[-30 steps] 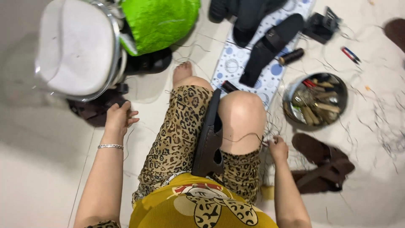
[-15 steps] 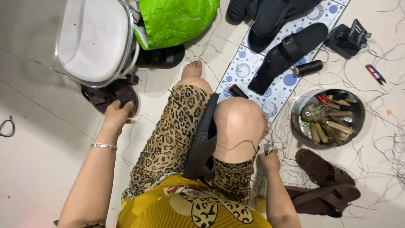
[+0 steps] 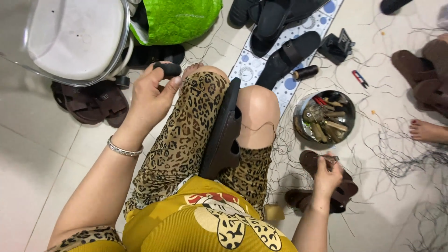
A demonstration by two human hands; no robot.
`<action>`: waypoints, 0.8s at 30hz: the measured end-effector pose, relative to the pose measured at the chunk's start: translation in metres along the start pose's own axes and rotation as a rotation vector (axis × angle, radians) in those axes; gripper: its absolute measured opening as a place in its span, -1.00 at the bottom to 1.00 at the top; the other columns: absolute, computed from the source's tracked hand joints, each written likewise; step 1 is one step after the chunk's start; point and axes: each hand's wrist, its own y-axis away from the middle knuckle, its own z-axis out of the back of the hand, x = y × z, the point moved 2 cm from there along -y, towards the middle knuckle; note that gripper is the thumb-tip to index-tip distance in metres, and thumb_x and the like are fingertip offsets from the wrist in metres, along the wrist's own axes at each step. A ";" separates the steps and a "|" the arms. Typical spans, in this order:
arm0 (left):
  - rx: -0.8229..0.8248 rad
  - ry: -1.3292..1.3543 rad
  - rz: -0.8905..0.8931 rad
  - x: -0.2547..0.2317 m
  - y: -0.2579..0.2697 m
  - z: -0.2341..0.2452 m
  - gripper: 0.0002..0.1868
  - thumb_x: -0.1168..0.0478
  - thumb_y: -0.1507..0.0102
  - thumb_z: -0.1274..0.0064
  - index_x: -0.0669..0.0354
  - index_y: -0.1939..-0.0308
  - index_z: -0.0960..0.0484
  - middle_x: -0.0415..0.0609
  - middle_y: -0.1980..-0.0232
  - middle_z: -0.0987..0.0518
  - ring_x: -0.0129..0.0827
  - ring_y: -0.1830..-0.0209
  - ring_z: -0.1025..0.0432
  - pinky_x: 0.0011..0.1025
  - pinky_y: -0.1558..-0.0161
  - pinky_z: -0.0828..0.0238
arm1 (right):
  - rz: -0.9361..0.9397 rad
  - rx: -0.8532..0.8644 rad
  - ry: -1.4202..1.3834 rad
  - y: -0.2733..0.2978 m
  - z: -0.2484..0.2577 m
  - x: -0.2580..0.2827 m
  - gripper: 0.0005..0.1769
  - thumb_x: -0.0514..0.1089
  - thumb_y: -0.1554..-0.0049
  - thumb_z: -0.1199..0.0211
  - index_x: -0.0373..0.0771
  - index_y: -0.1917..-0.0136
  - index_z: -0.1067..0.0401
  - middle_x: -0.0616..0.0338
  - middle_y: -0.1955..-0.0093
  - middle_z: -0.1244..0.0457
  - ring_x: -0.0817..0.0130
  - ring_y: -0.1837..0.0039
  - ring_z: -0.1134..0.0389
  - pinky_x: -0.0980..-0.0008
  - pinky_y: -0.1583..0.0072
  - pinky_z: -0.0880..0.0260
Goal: Hand-sewing the sole of a sandal using a needle and thick thread while sitting on the floor.
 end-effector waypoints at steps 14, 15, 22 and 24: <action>0.636 0.439 0.239 -0.111 0.113 -0.050 -0.75 0.14 -0.32 -0.07 0.28 0.24 -0.70 0.14 0.45 -0.69 -0.21 0.45 -0.58 -0.32 0.46 -0.55 | 0.357 0.133 -0.064 0.143 0.031 0.213 -0.61 -0.20 -0.23 -0.31 -0.15 -0.34 -0.49 -0.07 0.14 -0.40 0.34 0.20 -0.40 0.38 0.27 -0.38; 0.861 0.334 0.327 -0.114 0.118 -0.062 -0.73 0.08 -0.32 -0.08 0.26 0.22 -0.54 0.08 0.42 -0.64 -0.35 0.57 -0.48 -0.50 0.57 -0.46 | 0.522 0.252 0.023 0.157 0.023 0.224 -0.46 -0.38 -0.07 -0.19 -0.18 -0.33 -0.47 0.02 0.05 -0.41 0.40 0.20 -0.38 0.48 0.23 -0.41; 0.714 0.632 0.451 -0.086 0.162 -0.092 -0.85 0.42 -0.23 -0.10 0.24 0.25 -0.42 -0.12 0.38 -0.53 -0.49 0.51 -0.46 -0.55 0.46 -0.43 | 0.440 0.491 -0.131 0.204 0.001 0.270 -0.53 -0.46 -0.07 -0.14 -0.45 -0.28 -0.42 0.01 -0.23 -0.36 0.28 -0.17 -0.39 0.43 -0.22 -0.38; 0.687 0.659 0.416 -0.087 0.161 -0.088 -0.87 0.43 -0.25 -0.08 0.25 0.24 -0.42 -0.11 0.34 -0.53 -0.50 0.48 -0.46 -0.56 0.43 -0.44 | 0.271 0.503 -0.297 0.201 0.000 0.274 -0.37 -0.27 -0.16 -0.10 -0.34 -0.49 -0.11 0.01 -0.17 -0.30 0.42 0.07 -0.29 0.53 0.06 -0.29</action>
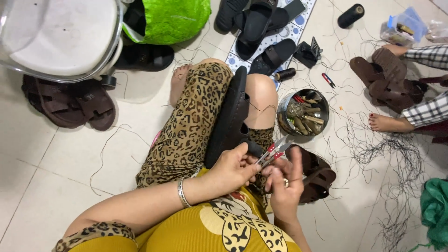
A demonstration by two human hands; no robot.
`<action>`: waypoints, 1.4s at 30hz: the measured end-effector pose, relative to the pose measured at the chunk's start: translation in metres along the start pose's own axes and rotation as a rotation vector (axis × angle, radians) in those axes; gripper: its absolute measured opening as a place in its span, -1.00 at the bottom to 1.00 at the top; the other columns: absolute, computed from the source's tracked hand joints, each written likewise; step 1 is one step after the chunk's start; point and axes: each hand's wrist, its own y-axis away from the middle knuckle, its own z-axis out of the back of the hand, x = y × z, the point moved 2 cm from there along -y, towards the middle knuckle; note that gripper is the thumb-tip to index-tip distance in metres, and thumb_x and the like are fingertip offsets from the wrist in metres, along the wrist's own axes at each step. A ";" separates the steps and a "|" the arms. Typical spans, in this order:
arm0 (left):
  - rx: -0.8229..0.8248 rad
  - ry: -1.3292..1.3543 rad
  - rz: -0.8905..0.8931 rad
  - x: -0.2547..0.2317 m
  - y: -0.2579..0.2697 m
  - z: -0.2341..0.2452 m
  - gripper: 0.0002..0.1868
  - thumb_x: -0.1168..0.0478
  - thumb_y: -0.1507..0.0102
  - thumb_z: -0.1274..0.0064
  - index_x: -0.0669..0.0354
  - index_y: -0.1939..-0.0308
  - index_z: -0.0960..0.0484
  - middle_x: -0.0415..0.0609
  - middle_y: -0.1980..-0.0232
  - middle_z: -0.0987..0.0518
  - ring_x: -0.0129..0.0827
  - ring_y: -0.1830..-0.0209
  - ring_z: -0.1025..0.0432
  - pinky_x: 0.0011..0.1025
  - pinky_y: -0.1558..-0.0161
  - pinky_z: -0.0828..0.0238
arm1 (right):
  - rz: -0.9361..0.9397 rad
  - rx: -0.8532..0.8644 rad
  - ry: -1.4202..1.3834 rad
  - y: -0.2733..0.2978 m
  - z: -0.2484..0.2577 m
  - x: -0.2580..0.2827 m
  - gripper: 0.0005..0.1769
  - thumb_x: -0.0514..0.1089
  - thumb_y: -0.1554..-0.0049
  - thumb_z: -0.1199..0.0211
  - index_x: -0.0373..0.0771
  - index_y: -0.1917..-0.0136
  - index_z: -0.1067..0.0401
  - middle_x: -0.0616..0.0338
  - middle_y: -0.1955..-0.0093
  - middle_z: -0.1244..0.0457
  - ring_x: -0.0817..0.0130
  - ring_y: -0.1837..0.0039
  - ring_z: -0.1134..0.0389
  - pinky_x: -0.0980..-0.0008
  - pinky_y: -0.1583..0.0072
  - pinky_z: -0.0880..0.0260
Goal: Hand-sewing the sole of a sandal using a needle and thick thread while sitting on the floor.
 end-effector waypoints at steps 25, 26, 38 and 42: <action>-0.416 -0.190 -0.580 -0.084 -0.067 0.101 -0.68 0.10 -0.39 -0.07 0.06 0.46 -0.63 -0.19 0.68 -0.46 -0.48 0.59 -0.37 -0.58 0.43 -0.25 | -0.408 0.445 -0.800 -0.061 -0.006 -0.027 -0.34 0.23 -0.34 0.27 0.00 -0.62 0.04 0.09 0.27 -0.17 0.40 0.34 -0.25 0.65 0.58 -0.29; -0.412 -0.195 -0.584 -0.082 -0.068 0.104 -0.68 0.10 -0.39 -0.07 0.06 0.46 -0.63 -0.19 0.68 -0.46 -0.48 0.59 -0.37 -0.58 0.43 -0.25 | -0.402 0.443 -0.804 -0.067 -0.008 -0.030 -0.34 0.23 -0.34 0.27 0.00 -0.62 0.04 0.09 0.27 -0.17 0.40 0.34 -0.25 0.65 0.58 -0.29; -0.177 0.238 -0.443 -0.087 -0.086 0.095 -0.56 0.12 -0.44 0.06 0.32 0.47 -0.57 -0.08 0.70 -0.33 -0.52 0.84 -0.27 -0.67 0.84 -0.16 | 0.566 -0.070 0.325 -0.140 -0.059 0.009 -0.64 -0.01 0.00 -0.58 -0.12 -0.04 -0.62 0.29 0.15 -0.43 0.34 0.10 -0.48 0.45 0.04 -0.49; -0.180 0.242 -0.435 -0.085 -0.089 0.093 -0.61 0.17 -0.43 0.03 0.34 0.44 -0.59 -0.07 0.67 -0.35 -0.60 0.80 -0.20 -0.69 0.77 -0.14 | 0.630 -0.030 0.458 -0.148 -0.064 0.004 -0.67 0.07 -0.02 -0.54 -0.06 -0.01 -0.61 0.34 0.18 -0.40 0.33 0.14 -0.47 0.41 0.07 -0.50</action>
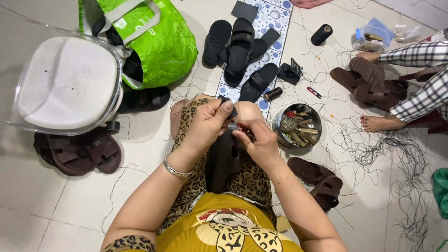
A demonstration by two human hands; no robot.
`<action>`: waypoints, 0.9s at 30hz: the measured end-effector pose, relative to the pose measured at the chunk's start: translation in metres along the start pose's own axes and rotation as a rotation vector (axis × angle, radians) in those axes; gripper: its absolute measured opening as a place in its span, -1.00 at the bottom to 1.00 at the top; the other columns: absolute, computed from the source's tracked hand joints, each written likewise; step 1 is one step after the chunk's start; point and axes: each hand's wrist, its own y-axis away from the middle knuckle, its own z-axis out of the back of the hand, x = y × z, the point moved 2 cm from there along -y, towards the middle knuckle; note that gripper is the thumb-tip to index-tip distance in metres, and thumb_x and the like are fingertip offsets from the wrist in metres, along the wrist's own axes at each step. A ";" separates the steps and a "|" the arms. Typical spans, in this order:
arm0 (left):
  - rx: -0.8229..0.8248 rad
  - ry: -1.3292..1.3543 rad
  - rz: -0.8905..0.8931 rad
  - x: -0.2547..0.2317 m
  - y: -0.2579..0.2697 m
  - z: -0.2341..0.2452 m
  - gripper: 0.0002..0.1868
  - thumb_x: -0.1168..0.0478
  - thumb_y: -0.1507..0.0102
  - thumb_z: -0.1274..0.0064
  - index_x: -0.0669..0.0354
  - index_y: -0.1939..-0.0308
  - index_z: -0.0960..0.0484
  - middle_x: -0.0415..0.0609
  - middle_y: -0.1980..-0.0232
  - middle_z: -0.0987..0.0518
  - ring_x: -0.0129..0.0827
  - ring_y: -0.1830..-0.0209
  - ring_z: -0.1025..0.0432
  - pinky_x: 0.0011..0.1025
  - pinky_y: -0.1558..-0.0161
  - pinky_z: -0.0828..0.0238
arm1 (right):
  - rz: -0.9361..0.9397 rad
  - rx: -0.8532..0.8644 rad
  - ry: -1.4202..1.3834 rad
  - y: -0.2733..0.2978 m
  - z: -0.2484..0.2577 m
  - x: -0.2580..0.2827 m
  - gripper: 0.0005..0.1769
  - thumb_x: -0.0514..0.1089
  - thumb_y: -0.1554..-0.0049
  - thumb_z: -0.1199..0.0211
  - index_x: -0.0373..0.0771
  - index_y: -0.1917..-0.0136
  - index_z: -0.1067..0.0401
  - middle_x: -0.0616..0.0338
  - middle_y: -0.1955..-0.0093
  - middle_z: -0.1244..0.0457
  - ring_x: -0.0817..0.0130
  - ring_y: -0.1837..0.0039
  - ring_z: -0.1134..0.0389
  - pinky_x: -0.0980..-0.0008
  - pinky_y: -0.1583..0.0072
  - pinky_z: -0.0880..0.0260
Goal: Hand-sewing the sole of a sandal using a needle and thick thread while sitting on the floor.
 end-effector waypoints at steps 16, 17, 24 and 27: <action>0.266 -0.437 0.572 0.002 0.041 0.061 -0.64 0.10 -0.41 0.02 0.33 0.32 -0.62 -0.10 0.69 -0.42 -0.48 0.77 -0.28 -0.66 0.72 -0.14 | -0.636 -0.016 -0.777 0.037 -0.007 -0.053 -0.68 -0.03 -0.30 -0.20 -0.32 -0.15 -0.47 0.08 0.24 -0.29 0.55 0.43 -0.16 0.58 0.49 -0.21; 0.260 -0.435 0.576 0.000 0.043 0.060 -0.64 0.10 -0.41 0.02 0.33 0.32 -0.62 -0.10 0.69 -0.42 -0.48 0.77 -0.28 -0.66 0.72 -0.14 | -0.639 -0.010 -0.780 0.037 -0.010 -0.056 -0.68 -0.03 -0.30 -0.20 -0.32 -0.15 -0.47 0.08 0.24 -0.29 0.55 0.43 -0.16 0.58 0.49 -0.21; 0.169 -0.830 -0.148 -0.001 0.031 0.050 -0.55 0.03 -0.28 -0.20 0.28 0.55 -0.51 0.10 0.65 -0.40 -0.17 0.67 -0.31 -0.34 0.56 -0.23 | -0.608 -0.061 -0.807 0.036 -0.011 -0.055 -0.65 -0.04 -0.27 -0.24 -0.37 -0.15 -0.47 0.04 0.28 -0.26 0.55 0.54 -0.11 0.60 0.55 -0.13; 0.184 -1.141 -0.217 0.010 0.029 0.051 -0.52 -0.05 -0.33 -0.14 0.27 0.47 -0.45 0.10 0.58 -0.32 -0.04 0.69 -0.33 -0.26 0.61 -0.22 | -0.631 -0.080 -0.813 0.037 -0.009 -0.052 -0.62 -0.01 -0.27 -0.24 -0.40 -0.15 -0.46 0.02 0.27 -0.26 0.55 0.49 -0.13 0.59 0.55 -0.14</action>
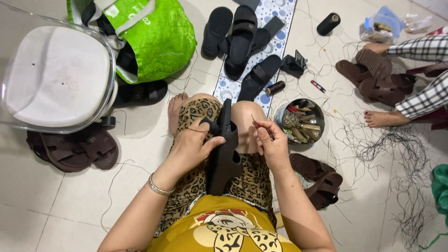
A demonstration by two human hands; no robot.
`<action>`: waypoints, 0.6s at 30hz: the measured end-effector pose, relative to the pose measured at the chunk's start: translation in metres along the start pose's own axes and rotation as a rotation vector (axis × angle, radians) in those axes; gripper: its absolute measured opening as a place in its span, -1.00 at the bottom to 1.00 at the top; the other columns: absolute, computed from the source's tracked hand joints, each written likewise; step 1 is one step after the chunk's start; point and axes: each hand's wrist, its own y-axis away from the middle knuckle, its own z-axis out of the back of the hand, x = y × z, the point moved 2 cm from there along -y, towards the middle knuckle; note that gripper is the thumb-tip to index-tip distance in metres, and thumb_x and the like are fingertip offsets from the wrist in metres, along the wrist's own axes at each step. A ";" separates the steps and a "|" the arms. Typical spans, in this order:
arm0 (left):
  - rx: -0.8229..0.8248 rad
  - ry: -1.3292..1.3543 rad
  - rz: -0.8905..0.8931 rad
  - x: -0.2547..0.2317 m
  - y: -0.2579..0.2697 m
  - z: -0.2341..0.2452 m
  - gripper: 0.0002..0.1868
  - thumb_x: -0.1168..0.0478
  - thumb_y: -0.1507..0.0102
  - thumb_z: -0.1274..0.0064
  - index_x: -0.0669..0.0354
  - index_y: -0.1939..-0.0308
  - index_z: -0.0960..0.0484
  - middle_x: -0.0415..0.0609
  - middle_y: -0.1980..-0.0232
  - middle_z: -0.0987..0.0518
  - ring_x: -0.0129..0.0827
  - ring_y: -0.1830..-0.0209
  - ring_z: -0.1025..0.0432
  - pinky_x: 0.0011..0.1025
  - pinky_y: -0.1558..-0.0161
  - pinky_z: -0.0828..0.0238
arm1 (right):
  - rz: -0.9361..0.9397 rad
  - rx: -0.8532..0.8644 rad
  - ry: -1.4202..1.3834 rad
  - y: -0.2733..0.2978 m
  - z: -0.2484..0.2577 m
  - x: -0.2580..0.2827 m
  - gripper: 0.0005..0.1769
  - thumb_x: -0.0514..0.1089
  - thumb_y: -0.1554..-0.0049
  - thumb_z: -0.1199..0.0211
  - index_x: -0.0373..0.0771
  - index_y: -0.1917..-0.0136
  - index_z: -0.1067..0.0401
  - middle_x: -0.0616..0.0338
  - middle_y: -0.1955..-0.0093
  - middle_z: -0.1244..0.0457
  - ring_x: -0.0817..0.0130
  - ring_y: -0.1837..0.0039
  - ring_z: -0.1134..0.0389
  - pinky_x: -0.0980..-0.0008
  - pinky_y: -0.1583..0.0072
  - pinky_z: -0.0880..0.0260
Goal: Hand-sewing the sole of a sandal using a needle and thick thread while sitting on the floor.
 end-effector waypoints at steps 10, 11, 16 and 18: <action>0.014 0.103 -0.047 0.019 0.002 -0.024 -0.51 -0.11 -0.35 -0.04 0.19 0.44 -0.35 0.10 0.44 -0.31 0.14 0.53 -0.37 -0.21 0.57 -0.29 | -0.035 -0.013 -0.017 0.001 -0.004 0.006 -0.62 -0.03 -0.27 -0.24 -0.42 -0.13 -0.46 0.01 0.30 -0.24 0.52 0.44 -0.12 0.59 0.54 -0.16; 0.013 0.103 -0.045 0.018 0.002 -0.024 -0.51 -0.11 -0.35 -0.04 0.19 0.44 -0.35 0.10 0.44 -0.31 0.14 0.53 -0.37 -0.21 0.57 -0.29 | -0.035 -0.012 -0.017 0.000 -0.004 0.006 -0.62 -0.03 -0.27 -0.24 -0.42 -0.13 -0.46 0.01 0.30 -0.24 0.52 0.44 -0.12 0.59 0.54 -0.16; 0.028 0.168 -0.020 0.019 0.002 -0.024 -0.49 -0.13 -0.34 -0.06 0.21 0.43 -0.33 0.16 0.42 -0.32 0.18 0.48 -0.38 -0.16 0.54 -0.28 | -0.043 -0.009 -0.053 0.000 -0.004 0.006 -0.63 -0.04 -0.26 -0.24 -0.43 -0.13 -0.45 0.01 0.30 -0.25 0.54 0.42 -0.13 0.62 0.54 -0.17; 0.021 0.184 -0.028 0.018 0.003 -0.025 -0.49 -0.10 -0.34 -0.08 0.22 0.44 -0.33 0.16 0.43 -0.30 0.17 0.49 -0.36 -0.17 0.53 -0.27 | -0.036 -0.005 -0.056 0.001 -0.004 0.007 -0.63 -0.04 -0.27 -0.24 -0.42 -0.13 -0.45 0.01 0.30 -0.24 0.55 0.42 -0.14 0.62 0.54 -0.17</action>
